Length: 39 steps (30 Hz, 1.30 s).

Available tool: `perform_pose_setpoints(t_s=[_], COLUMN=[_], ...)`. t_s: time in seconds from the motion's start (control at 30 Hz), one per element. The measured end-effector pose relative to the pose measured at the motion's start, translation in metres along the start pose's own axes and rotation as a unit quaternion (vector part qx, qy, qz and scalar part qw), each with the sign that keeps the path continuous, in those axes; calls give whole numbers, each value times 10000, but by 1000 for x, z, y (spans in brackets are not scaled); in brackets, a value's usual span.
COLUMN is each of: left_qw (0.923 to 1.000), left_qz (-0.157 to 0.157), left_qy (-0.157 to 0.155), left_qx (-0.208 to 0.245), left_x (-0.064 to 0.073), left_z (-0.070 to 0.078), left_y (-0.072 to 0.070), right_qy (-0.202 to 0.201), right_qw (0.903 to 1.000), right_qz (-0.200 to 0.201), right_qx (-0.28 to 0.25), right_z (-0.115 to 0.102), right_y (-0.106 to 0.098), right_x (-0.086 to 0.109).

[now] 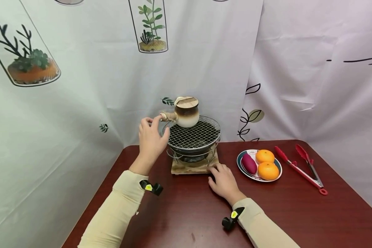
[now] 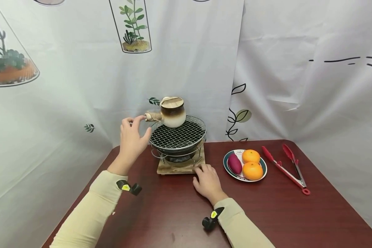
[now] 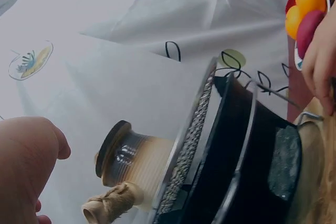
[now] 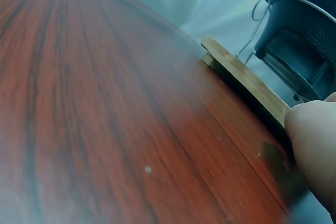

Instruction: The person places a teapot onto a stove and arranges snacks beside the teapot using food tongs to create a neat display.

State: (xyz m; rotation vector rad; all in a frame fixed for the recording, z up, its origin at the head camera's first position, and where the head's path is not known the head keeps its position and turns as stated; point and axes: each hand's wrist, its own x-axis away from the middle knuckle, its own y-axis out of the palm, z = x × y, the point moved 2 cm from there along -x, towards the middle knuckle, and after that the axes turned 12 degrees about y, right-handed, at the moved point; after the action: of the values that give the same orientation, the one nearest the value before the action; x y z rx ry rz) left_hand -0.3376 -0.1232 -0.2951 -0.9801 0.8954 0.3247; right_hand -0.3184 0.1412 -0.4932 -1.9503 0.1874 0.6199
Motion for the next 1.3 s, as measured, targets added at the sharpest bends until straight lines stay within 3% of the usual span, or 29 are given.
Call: perform_pose_setpoints(t_s=[0.43,0.7,0.93,1.13,1.3], left_qw=[9993,9982,9980,9965,9962], left_qz=[105,215,157,115,248], left_qy=[254,295,359,605,670], left_qx=[272,481,501,567,507], left_x=[40,58,72,82,91], left_z=[15,14,9,7,7], left_y=[0,4,13,25,33], right_qy=[45,91,121,149,187], right_qw=[10000,9999,9999,9999,9998], right_qz=[16,-22,7,-10,-67], right_qx=[-43,-68,-90,-82,-95], right_z=[3,4,4,4,4], right_y=[-1,-1,-1,0,0], right_x=[1,1,1,1,1])
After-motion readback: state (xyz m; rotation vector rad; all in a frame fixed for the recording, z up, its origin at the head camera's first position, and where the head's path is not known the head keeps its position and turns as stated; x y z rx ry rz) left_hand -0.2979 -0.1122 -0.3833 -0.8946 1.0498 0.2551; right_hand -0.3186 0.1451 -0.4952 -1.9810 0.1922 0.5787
